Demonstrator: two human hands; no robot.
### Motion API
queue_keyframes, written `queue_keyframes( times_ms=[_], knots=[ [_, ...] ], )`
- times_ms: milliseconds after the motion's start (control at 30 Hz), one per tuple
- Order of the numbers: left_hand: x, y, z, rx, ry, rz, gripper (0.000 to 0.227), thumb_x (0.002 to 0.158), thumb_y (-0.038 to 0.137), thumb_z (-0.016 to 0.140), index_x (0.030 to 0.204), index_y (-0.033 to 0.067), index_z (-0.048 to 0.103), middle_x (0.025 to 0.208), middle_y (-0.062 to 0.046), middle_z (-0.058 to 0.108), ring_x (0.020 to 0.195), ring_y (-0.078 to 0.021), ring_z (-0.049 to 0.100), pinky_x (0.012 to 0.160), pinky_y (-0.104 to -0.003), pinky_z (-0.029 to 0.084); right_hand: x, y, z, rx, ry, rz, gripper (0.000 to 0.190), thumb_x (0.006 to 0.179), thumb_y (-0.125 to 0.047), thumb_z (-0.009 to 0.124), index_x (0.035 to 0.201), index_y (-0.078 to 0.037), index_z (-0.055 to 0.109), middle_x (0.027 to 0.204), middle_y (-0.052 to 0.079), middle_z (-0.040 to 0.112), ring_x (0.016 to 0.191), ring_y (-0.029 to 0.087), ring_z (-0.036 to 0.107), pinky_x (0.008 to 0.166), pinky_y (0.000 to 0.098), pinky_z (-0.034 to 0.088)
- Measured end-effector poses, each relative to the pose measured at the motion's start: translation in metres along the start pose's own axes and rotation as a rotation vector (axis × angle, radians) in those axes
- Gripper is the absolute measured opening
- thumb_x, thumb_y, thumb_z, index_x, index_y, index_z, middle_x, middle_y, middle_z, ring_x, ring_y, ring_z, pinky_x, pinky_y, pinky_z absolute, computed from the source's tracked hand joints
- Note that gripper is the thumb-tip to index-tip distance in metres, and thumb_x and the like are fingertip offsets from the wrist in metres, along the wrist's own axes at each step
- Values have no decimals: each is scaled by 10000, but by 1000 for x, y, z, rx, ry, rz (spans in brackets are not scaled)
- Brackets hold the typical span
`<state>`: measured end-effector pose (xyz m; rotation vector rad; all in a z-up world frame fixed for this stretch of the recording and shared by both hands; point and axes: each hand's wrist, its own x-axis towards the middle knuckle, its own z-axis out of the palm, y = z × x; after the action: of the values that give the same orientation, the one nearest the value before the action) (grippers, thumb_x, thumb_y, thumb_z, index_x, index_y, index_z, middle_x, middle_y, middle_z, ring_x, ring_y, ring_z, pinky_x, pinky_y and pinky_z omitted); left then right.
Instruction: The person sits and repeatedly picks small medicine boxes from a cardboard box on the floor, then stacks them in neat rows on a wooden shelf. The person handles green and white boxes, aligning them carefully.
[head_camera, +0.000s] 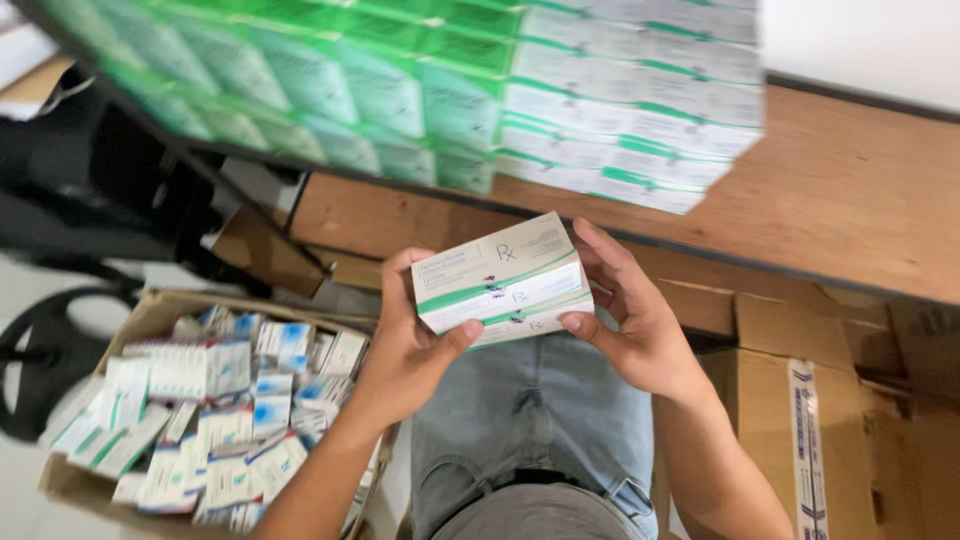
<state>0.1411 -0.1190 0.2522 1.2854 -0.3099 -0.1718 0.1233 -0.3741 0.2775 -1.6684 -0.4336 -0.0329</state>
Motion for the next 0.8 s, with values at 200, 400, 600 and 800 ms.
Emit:
queue_keyframes(
  times_ms=[200,400,600,800],
  knots=[
    [22,-6,47,160,-224,31,717,930,90,734,1474,73,268,1311,-96,524,1231,-185,557,996,-345,531,-30,-23,-57,-90,51,105,1029,761,81,780,1596,-127,216,1531,127,463,1324,249,565,1019,395,556],
    [41,8,80,442,-316,197,710,930,161,763,1458,63,300,1285,-144,648,1215,-240,657,1015,-378,519,-45,-27,-91,-236,87,20,832,754,105,791,1475,-84,421,1431,136,573,1298,238,598,972,388,576],
    [60,38,97,645,-270,245,685,793,153,834,1351,64,447,1220,-152,661,1164,-317,670,968,-392,518,-45,-22,-108,-208,121,-193,752,807,112,782,1450,-79,442,1361,124,607,1257,239,629,1016,393,595],
    [76,62,116,936,-176,704,709,709,71,829,1352,36,535,1323,-200,584,1262,-389,565,1093,-481,452,-31,-44,-111,-560,222,-291,739,759,141,791,1392,-75,477,1373,183,568,1287,299,616,1030,412,585]
  ],
)
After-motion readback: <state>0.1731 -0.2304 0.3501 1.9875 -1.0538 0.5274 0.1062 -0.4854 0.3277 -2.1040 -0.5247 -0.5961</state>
